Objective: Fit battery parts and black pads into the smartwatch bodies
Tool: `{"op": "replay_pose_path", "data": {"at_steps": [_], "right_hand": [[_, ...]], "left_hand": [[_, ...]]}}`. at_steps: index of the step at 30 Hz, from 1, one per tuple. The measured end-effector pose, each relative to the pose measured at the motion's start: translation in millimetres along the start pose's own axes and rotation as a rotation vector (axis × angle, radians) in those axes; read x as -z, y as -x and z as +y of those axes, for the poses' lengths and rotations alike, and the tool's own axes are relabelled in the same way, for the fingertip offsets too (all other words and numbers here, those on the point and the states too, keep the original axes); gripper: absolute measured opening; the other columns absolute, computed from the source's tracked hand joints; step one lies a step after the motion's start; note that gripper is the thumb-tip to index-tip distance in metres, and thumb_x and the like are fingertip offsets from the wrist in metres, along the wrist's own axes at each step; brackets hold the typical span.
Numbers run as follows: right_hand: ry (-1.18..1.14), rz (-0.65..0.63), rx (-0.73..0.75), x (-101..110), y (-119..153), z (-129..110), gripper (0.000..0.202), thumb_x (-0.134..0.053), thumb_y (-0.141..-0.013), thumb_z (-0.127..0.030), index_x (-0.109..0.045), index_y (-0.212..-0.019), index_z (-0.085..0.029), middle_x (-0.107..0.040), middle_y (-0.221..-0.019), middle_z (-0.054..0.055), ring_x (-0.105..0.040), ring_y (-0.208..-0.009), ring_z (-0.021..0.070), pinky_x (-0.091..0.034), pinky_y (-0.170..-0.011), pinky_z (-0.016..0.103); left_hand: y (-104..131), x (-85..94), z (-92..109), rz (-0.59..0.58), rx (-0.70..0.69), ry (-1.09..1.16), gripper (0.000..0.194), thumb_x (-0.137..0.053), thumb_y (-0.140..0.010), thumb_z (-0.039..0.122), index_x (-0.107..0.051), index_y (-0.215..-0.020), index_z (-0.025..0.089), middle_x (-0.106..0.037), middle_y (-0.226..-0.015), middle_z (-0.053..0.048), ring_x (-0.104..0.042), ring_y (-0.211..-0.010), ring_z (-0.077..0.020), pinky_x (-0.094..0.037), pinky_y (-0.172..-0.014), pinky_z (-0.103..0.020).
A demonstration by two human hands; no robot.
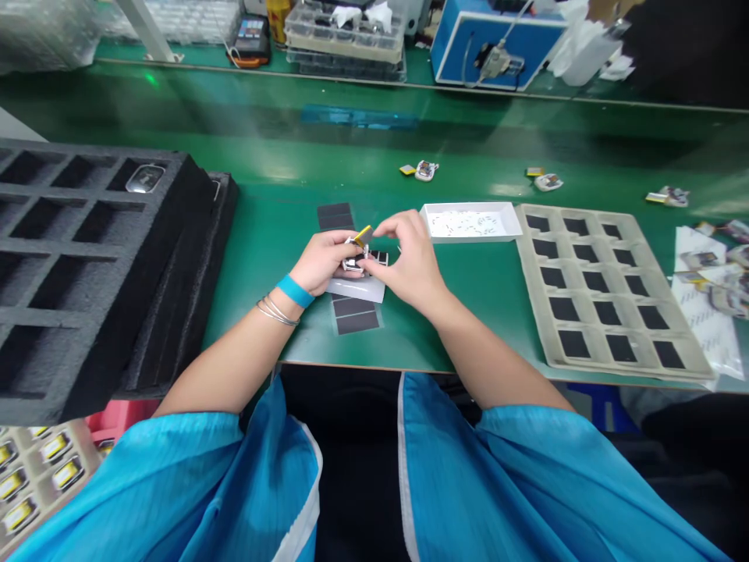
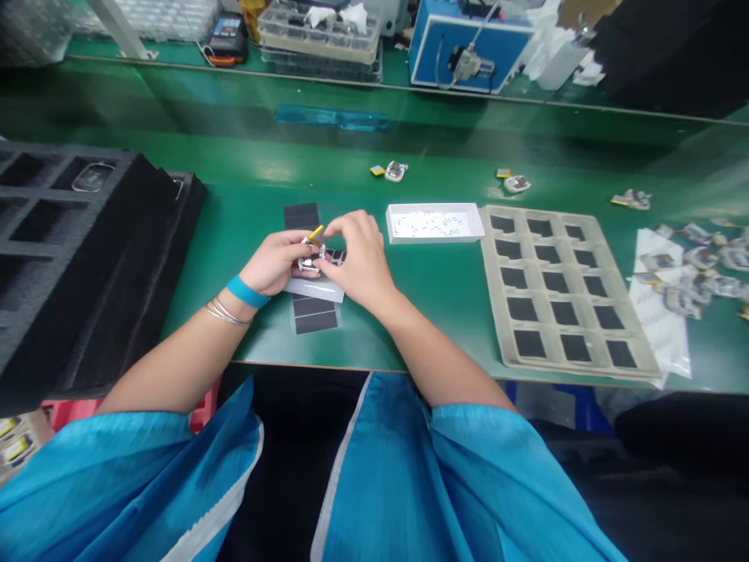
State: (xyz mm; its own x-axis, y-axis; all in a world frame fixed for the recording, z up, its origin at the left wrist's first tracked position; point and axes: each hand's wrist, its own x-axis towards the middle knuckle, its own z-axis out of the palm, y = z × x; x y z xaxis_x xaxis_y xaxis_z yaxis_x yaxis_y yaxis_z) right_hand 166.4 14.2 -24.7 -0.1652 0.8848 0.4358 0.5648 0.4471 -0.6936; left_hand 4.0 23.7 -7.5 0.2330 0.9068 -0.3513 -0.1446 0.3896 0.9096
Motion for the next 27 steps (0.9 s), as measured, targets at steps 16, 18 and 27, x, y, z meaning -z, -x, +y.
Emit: {"op": "replay_pose_path", "data": {"at_steps": [16, 18, 27], "right_hand": [[-0.137, 0.127, -0.027, -1.1, 0.3, -3.5, 0.01, -0.068, -0.088, -0.033, -0.073, -0.086, -0.024, -0.074, -0.095, 0.002, -0.065, -0.094, 0.0217, -0.049, -0.096, 0.041], [-0.091, 0.097, 0.011, -2.5, 1.3, -4.1, 0.009, -0.067, -0.089, -0.031, -0.074, -0.087, -0.026, -0.074, -0.094, 0.001, -0.065, -0.092, 0.022, -0.043, -0.106, 0.048], [0.046, -0.049, 0.177, 2.0, 2.7, -2.8, 0.013, -0.06, -0.093, -0.03, -0.073, -0.091, -0.031, -0.07, -0.106, 0.001, -0.056, -0.111, 0.0255, -0.022, -0.122, 0.06]], "left_hand": [[3.6, -1.8, 0.6, -0.121, -0.031, 0.009, 0.031, -0.073, -0.066, 0.009, -0.069, -0.096, 0.015, -0.069, -0.075, 0.0, -0.07, -0.068, -0.0145, -0.059, -0.064, -0.024], [2.1, -1.4, 0.4, -0.111, -0.022, 0.029, 0.027, -0.069, -0.068, 0.009, -0.07, -0.094, 0.015, -0.069, -0.074, 0.0, -0.069, -0.067, -0.0137, -0.06, -0.065, -0.025], [-0.1, 8.3, 5.7, -0.153, 0.023, 0.222, 0.027, -0.065, -0.08, 0.013, -0.071, -0.105, 0.016, -0.074, -0.091, -0.005, -0.071, -0.082, -0.0134, -0.061, -0.082, -0.028]]}}
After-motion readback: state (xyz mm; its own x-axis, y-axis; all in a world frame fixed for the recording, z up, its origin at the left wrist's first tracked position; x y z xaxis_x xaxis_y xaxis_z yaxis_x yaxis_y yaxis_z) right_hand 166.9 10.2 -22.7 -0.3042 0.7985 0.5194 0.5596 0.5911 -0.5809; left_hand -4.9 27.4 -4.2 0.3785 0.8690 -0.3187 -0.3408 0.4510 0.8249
